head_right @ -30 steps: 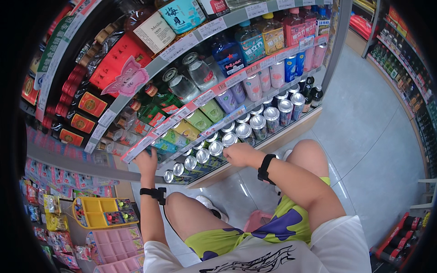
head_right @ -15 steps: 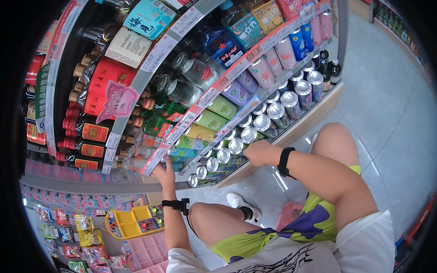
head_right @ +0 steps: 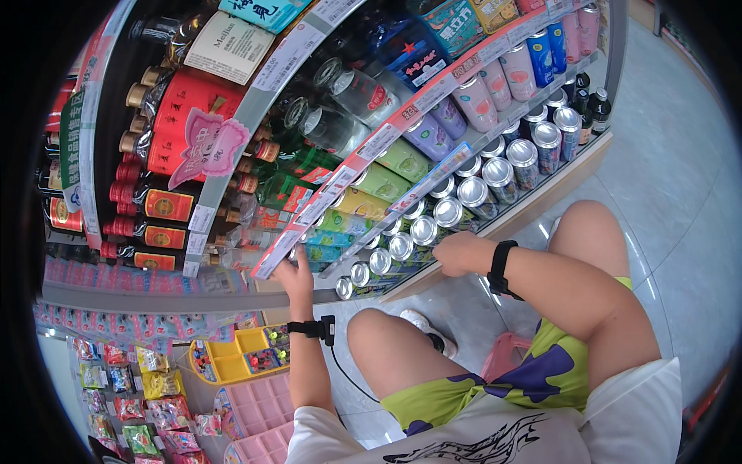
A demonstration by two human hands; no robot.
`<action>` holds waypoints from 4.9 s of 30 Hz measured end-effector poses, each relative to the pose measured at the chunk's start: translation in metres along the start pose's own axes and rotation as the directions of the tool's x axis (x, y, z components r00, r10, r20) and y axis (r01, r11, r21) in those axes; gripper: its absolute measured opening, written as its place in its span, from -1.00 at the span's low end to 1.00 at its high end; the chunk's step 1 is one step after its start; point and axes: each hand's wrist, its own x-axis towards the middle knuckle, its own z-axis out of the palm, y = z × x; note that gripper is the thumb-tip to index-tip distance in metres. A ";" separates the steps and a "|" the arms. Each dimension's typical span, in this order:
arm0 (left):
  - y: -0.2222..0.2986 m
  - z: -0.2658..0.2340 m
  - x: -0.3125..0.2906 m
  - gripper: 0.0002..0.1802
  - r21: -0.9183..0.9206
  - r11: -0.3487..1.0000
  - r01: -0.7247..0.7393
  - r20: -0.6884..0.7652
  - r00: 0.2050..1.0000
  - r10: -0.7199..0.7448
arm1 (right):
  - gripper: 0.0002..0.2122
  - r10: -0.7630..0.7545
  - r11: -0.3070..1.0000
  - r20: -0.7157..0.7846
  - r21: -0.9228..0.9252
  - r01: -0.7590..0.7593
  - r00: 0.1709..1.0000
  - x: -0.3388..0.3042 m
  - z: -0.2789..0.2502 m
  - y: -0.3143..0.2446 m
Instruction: Organize cans and bottles on the supermarket shelf.
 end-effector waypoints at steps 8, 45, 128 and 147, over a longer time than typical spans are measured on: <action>0.001 -0.007 -0.001 -0.44 0.184 0.979 -0.088 -0.001 0.996 0.089 | -0.77 0.016 1.000 0.047 -0.012 -0.016 0.999 0.011 0.003 0.010; 0.019 -0.049 -0.037 -0.14 0.244 0.960 -0.137 0.168 0.981 0.097 | -0.81 -0.109 0.963 -0.324 0.202 0.181 0.940 0.008 -0.063 0.011; -0.014 0.065 -0.081 -0.18 0.060 0.998 0.006 0.561 0.827 -0.038 | -0.42 -0.425 0.860 -0.259 -0.415 0.298 0.867 0.122 0.027 -0.064; 0.003 0.054 -0.080 -0.19 0.060 0.996 0.068 0.572 0.815 -0.090 | -0.44 -0.466 0.856 -0.247 -0.370 0.362 0.849 0.120 0.029 -0.067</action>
